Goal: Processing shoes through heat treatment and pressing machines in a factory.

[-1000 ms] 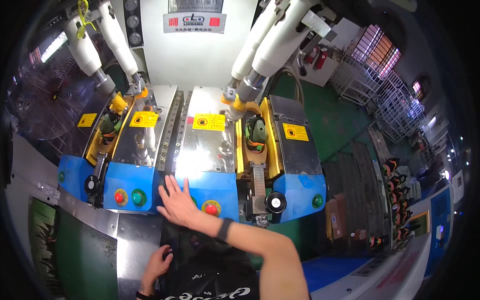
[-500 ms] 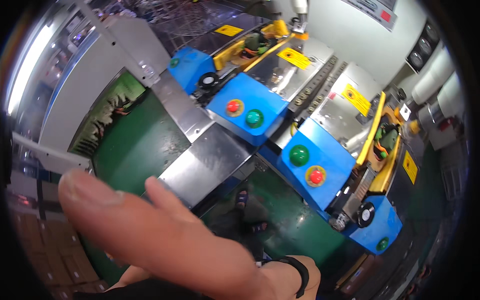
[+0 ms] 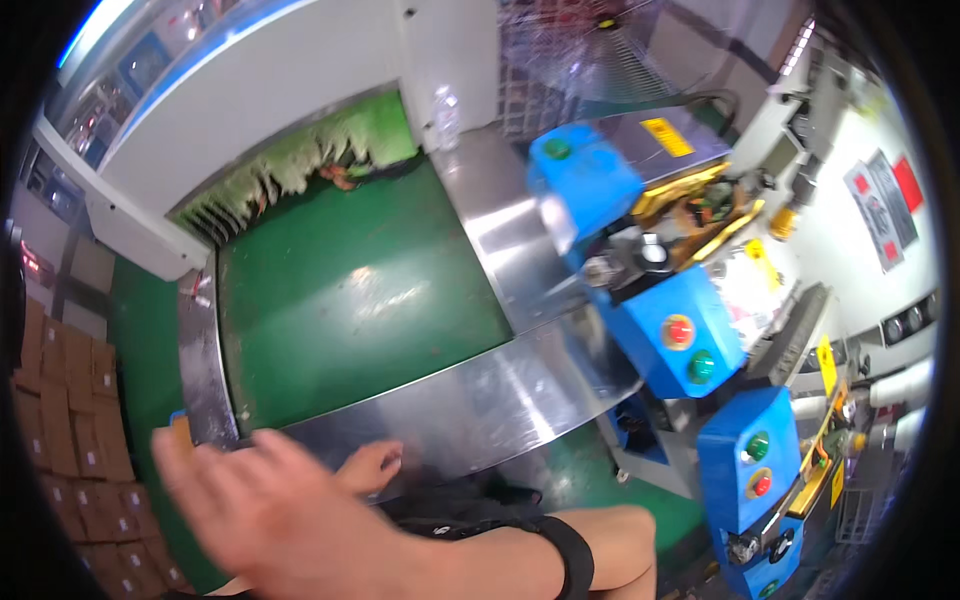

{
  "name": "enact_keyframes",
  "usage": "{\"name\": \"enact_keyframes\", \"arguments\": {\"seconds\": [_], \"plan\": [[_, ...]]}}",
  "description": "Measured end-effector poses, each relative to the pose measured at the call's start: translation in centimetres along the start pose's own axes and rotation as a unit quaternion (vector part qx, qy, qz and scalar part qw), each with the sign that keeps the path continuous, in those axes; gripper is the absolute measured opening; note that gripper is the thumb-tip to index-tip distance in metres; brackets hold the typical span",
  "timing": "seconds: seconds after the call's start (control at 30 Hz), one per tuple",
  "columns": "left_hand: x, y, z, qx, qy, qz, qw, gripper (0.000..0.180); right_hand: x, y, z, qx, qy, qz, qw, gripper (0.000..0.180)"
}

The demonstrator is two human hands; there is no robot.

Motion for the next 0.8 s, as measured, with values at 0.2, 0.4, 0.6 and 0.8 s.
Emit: {"name": "enact_keyframes", "arguments": {"seconds": [0.2,0.4,0.6,0.8], "plan": [[-14.6,-6.3,-8.1,-0.007,0.154,-0.06,0.986,0.032,9.5,3.4,-9.9,-0.032,-0.128,-0.07,0.989,0.043],[-25.1,-19.5,-10.8,-0.048,0.319,-0.165,0.932,0.036,14.2,14.2,-13.5,-0.054,-0.189,-0.085,0.977,0.053],[-26.4,-25.5,-10.2,-0.07,0.371,-0.163,0.912,0.043,18.5,47.1,-7.4,0.284,-0.212,0.149,0.923,0.024],[-27.4,-25.6,-12.9,-0.032,0.372,-0.108,0.921,0.041,11.7,75.7,-11.9,0.36,-0.306,0.212,0.855,0.057]]}}
Point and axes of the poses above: each hand's wrist, its own z-axis away from the middle knuckle, its own x-axis out of the palm, y = z × x, the point moved 10 cm from there along -z, towards the middle knuckle, and after that the axes turned 3 degrees about -y, right-handed, at the moved point
